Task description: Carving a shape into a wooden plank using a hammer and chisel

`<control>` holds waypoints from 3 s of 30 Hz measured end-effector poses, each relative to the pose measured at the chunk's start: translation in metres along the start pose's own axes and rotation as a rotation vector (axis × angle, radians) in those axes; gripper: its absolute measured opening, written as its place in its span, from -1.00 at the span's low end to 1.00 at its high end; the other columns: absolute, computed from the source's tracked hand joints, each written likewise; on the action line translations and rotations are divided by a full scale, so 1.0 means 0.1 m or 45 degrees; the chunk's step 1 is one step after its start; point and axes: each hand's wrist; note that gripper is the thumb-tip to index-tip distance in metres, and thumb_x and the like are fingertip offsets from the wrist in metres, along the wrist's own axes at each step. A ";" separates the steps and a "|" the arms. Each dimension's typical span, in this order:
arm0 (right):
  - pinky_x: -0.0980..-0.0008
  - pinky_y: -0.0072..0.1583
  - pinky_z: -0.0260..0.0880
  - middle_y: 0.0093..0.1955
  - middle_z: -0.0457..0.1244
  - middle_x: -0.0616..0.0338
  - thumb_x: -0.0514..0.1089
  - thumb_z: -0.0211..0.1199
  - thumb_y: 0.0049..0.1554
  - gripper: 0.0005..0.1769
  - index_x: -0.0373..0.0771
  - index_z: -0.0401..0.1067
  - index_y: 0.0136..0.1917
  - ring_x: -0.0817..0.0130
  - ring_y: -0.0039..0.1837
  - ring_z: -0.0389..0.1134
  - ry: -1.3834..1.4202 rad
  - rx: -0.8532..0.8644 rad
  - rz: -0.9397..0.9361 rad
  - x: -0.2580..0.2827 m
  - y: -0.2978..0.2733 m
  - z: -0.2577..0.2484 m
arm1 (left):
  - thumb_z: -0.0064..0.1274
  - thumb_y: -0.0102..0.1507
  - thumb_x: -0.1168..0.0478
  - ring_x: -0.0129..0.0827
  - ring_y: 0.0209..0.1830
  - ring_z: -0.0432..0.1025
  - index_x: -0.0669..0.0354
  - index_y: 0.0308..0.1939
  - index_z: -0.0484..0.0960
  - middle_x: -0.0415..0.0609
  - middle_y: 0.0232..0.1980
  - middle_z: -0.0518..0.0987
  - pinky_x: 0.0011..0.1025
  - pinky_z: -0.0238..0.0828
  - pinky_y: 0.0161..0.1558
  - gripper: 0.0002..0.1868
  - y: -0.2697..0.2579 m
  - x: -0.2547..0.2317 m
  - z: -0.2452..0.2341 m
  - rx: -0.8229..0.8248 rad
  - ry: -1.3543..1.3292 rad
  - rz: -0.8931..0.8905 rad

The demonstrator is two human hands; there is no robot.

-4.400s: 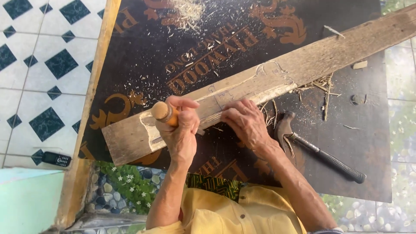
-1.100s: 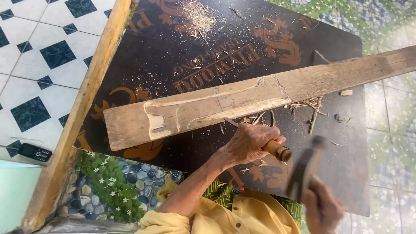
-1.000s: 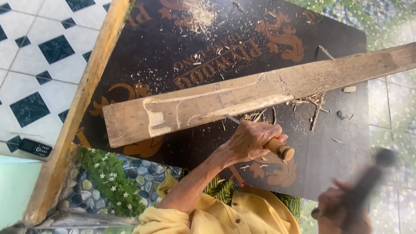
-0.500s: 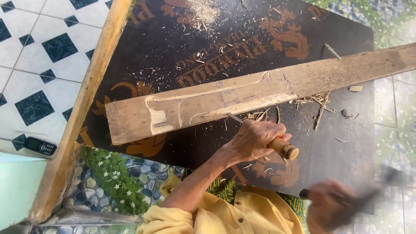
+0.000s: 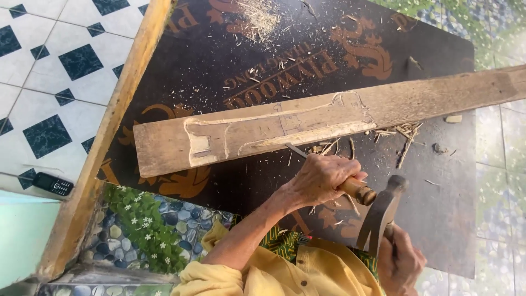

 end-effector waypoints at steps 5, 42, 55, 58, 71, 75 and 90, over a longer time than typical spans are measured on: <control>0.39 -0.35 0.25 -0.39 0.21 0.24 -0.27 0.11 0.29 -0.83 -0.31 0.49 0.08 0.52 -0.38 0.13 0.146 0.066 0.130 0.08 -0.01 -0.13 | -0.01 0.47 0.15 -0.48 -0.64 0.32 0.08 -0.30 0.42 -0.22 -0.54 0.41 -0.49 0.45 -0.57 -0.76 -0.13 0.08 0.15 -0.003 0.077 0.095; 0.47 -0.16 0.19 -0.40 0.29 0.15 0.09 0.19 0.30 -0.60 0.01 0.57 0.34 0.47 -0.22 0.28 0.054 0.395 0.840 -0.02 -0.04 -0.27 | 0.12 0.43 0.21 -0.49 -0.60 0.24 0.03 -0.33 0.38 -0.25 -0.54 0.29 -0.47 0.25 -0.53 -0.73 -0.08 -0.07 -0.12 0.002 0.097 0.210; 0.50 -0.45 0.03 -0.45 0.15 0.16 -0.07 0.06 0.40 -0.67 -0.31 0.39 0.30 0.49 -0.45 0.08 0.546 0.013 0.558 -0.17 0.00 -0.43 | 0.07 0.43 0.12 -0.53 -0.64 0.36 0.04 -0.35 0.46 -0.27 -0.54 0.45 -0.53 0.45 -0.59 -0.73 -0.02 0.00 -0.21 0.017 -0.072 0.085; 0.20 -0.26 0.08 -0.47 0.12 -0.02 0.05 -0.12 0.50 -0.49 -0.31 0.35 -0.13 0.21 -0.39 0.10 1.041 0.116 0.624 -0.61 0.42 -1.08 | 0.06 0.42 0.13 -0.58 -0.66 0.31 0.04 -0.40 0.40 -0.27 -0.56 0.42 -0.57 0.43 -0.62 -0.69 0.12 0.00 -0.35 -0.050 -0.179 -0.039; 0.61 -0.04 0.48 0.20 0.42 0.23 -0.21 0.28 0.19 -0.67 -0.15 0.55 0.24 0.63 -0.12 0.42 0.244 0.051 -0.104 0.76 0.80 -0.49 | 0.10 0.38 0.05 -0.62 -0.62 0.17 0.03 -0.46 0.30 -0.30 -0.59 0.30 -0.56 0.22 -0.63 -0.60 0.23 0.05 -0.40 -0.047 -0.233 -0.253; 0.67 -0.44 0.00 -0.46 0.06 0.49 0.06 -0.16 0.40 -0.59 -0.29 0.20 0.29 0.72 -0.51 0.01 1.121 -0.147 -0.075 0.98 0.89 -0.63 | -0.02 0.44 0.04 -0.61 -0.65 0.21 0.04 -0.42 0.34 -0.27 -0.59 0.31 -0.55 0.25 -0.62 -0.64 0.19 0.06 -0.39 -0.036 -0.196 -0.227; 0.57 -0.37 -0.11 0.13 0.43 -0.01 0.47 0.11 0.32 -0.44 0.30 0.40 0.46 0.65 -0.42 -0.23 1.996 -0.078 -0.377 0.26 0.70 -0.07 | 0.16 0.35 0.10 -0.58 -0.59 0.32 0.04 -0.38 0.37 -0.26 -0.54 0.42 -0.53 0.44 -0.58 -0.68 0.21 0.12 -0.32 -0.066 -0.196 -0.240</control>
Point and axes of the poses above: each hand's wrist, its own y-axis towards the middle knuckle, its own z-axis out of the palm, x = y × z
